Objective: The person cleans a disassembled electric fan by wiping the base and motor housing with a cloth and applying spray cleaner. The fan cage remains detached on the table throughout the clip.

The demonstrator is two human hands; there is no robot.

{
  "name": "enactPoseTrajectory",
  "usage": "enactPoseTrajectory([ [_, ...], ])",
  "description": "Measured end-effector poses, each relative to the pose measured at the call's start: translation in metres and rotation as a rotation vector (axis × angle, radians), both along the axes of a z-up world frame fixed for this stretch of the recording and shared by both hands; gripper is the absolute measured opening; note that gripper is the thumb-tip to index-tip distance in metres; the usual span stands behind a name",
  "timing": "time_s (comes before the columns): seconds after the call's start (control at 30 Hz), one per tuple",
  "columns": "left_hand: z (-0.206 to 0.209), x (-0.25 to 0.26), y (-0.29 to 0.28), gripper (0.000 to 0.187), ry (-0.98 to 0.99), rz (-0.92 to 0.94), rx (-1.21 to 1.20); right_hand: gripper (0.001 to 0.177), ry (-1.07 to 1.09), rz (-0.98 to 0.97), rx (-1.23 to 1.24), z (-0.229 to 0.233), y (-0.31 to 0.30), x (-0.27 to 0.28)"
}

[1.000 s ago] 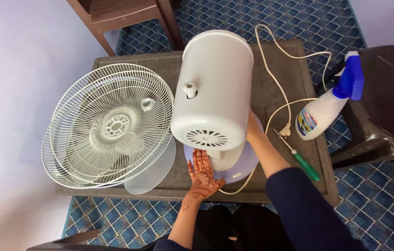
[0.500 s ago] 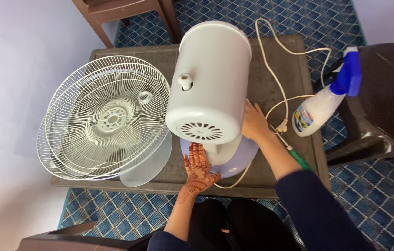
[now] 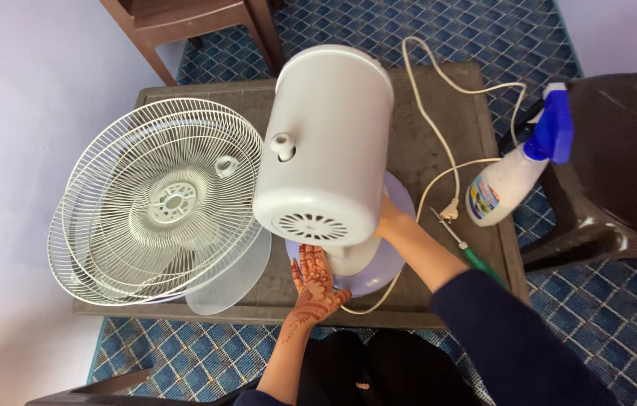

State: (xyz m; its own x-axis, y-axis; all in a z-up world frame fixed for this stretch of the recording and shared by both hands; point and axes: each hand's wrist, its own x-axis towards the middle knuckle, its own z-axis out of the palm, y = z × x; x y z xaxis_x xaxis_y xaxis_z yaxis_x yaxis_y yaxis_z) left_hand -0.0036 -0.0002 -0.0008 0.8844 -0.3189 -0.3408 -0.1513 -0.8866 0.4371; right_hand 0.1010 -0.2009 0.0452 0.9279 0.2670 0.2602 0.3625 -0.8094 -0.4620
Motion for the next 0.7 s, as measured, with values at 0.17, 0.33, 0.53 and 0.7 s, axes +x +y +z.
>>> enactPoseTrajectory([
  [0.17, -0.013, 0.001, 0.006, 0.132, 0.021, -0.053, 0.059, 0.046, 0.055, -0.034, -0.010, 0.002, -0.001, 0.050],
  [0.33, -0.005, -0.004, 0.007, 0.132, 0.049, -0.035, 0.046, 0.047, 0.056, -0.102, -0.017, -0.001, -0.014, 0.040],
  [0.53, 0.019, -0.004, 0.001, 0.135, 0.003, 0.017, -0.023, 0.049, -0.291, -0.284, -0.006, -0.009, -0.023, -0.029],
  [0.7, 0.023, -0.002, 0.000, 0.135, -0.020, 0.009, 0.000, 0.029, 0.128, -0.192, -0.136, -0.014, -0.012, -0.115],
])
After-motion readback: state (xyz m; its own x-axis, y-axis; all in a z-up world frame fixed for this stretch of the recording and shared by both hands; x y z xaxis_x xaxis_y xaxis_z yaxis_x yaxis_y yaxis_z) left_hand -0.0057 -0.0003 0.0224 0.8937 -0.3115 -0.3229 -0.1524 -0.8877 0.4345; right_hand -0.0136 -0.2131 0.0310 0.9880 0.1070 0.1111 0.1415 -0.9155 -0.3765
